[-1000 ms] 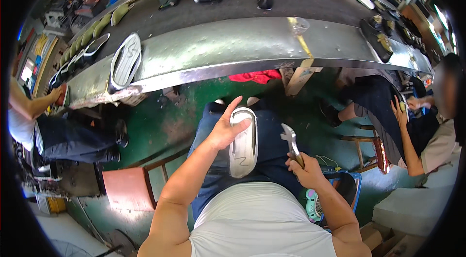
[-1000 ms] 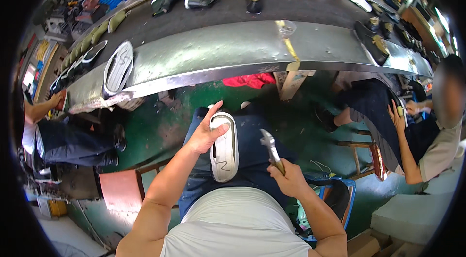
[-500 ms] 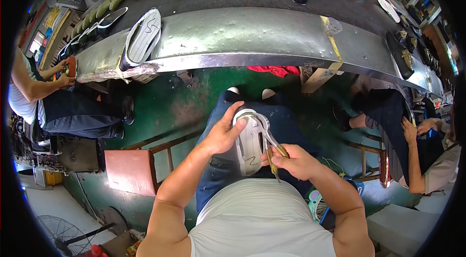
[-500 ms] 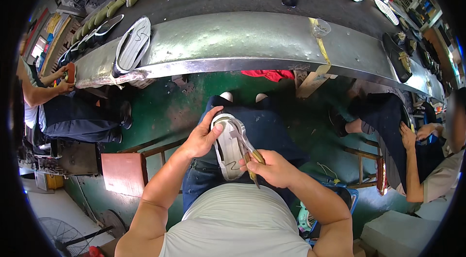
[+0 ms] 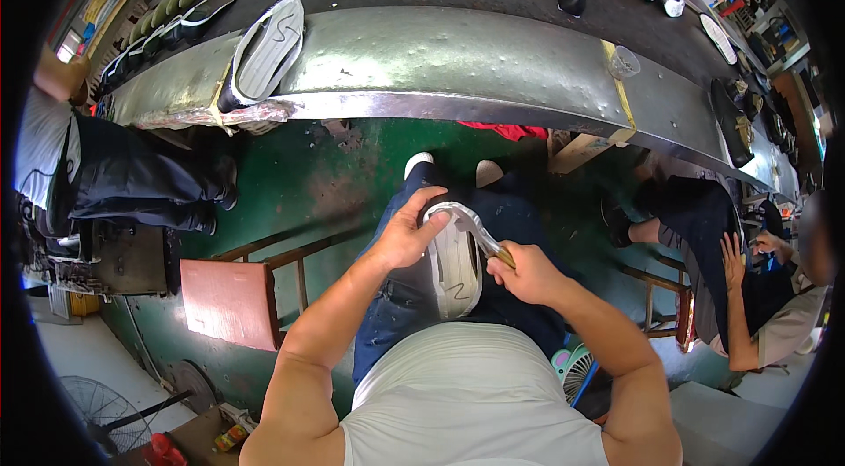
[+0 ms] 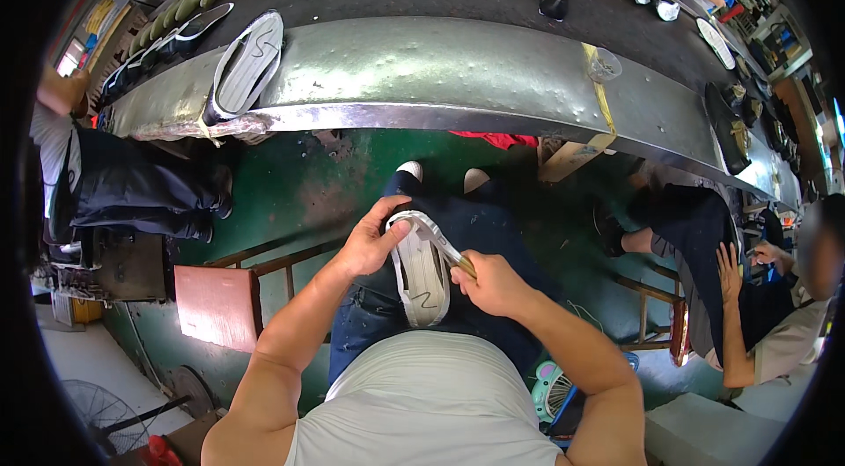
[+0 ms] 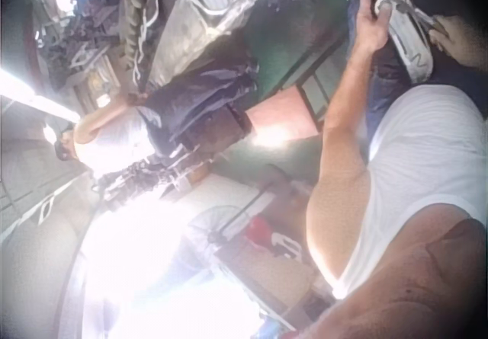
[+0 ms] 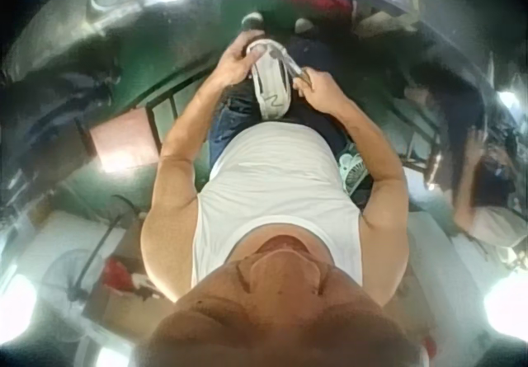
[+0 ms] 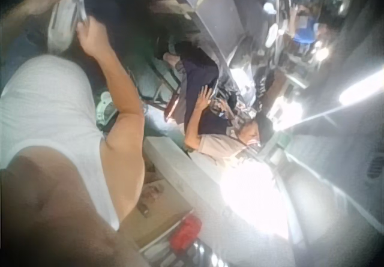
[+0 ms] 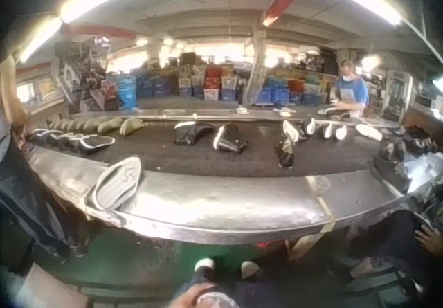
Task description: Using pincers to pull and secure the shoe upper onto the last on an assembly line.
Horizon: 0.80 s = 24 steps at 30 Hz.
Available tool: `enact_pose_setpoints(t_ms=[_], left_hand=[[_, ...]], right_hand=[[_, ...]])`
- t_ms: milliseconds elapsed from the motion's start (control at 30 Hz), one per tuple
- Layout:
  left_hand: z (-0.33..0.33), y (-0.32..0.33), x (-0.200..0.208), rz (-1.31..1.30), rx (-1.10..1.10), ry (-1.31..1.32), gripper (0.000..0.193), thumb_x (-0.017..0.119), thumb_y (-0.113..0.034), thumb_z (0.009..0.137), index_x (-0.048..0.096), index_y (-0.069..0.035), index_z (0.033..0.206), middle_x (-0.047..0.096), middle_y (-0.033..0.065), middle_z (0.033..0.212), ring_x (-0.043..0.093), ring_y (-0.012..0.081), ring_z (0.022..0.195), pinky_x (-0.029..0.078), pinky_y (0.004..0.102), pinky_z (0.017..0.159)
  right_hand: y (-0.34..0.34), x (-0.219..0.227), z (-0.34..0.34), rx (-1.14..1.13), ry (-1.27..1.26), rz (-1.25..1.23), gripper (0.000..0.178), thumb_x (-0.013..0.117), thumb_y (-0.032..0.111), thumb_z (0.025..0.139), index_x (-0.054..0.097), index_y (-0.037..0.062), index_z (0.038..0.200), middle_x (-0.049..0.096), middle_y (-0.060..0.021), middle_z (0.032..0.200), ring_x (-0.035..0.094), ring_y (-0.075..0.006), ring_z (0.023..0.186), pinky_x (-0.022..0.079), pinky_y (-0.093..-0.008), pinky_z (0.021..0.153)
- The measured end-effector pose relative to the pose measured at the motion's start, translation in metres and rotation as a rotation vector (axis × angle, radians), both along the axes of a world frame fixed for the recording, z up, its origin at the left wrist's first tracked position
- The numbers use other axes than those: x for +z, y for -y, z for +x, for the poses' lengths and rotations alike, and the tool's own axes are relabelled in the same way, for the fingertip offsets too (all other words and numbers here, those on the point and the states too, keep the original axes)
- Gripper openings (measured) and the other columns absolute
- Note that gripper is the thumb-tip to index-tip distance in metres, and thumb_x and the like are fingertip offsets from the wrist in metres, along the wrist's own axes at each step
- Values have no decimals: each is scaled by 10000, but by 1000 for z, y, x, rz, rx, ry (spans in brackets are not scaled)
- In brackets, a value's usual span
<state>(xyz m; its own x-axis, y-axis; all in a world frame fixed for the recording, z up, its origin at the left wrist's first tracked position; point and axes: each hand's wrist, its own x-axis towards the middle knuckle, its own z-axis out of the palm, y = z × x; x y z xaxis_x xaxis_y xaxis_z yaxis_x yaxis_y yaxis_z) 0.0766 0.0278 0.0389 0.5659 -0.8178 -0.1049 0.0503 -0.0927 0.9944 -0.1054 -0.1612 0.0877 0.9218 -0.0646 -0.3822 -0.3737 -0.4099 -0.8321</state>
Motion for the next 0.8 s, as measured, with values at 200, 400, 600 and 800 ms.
enact_pose_setpoints(t_ms=[200, 400, 600, 800], left_hand=[[13, -4, -3, 4, -11, -42, 451, 628, -154, 994, 467, -97, 1412, 610, 64, 1192, 551, 142, 1105, 453, 295, 988], [20, -4, -7, 21, -11, -56, 426, 615, -131, 1001, 481, -66, 1400, 576, 30, 1186, 524, 120, 1099, 433, 285, 994], [19, -13, -10, -6, -54, -27, 464, 607, -123, 1003, 450, -75, 1437, 564, 33, 1242, 503, 120, 1159, 408, 285, 1027], [4, -9, 12, 41, 37, -396, 448, 613, -109, 990, 485, -68, 1418, 595, 35, 1236, 537, 117, 1120, 457, 291, 963]], right_hand=[[-16, -78, 8, -157, 443, -351, 256, 645, 174, 936, 614, -25, 1095, 679, -227, 911, 666, -412, 811, 542, -455, 719], [-21, -99, 16, -210, 508, -364, 255, 652, 162, 925, 609, -21, 1097, 678, -224, 925, 664, -409, 816, 543, -448, 727], [-25, -72, 4, -173, 470, -388, 266, 622, 161, 936, 585, -29, 1120, 669, -239, 970, 666, -413, 853, 545, -461, 741], [-41, 12, -1, 52, -88, -480, 277, 606, 139, 930, 563, -72, 1104, 653, -295, 1038, 645, -468, 911, 532, -515, 795]])
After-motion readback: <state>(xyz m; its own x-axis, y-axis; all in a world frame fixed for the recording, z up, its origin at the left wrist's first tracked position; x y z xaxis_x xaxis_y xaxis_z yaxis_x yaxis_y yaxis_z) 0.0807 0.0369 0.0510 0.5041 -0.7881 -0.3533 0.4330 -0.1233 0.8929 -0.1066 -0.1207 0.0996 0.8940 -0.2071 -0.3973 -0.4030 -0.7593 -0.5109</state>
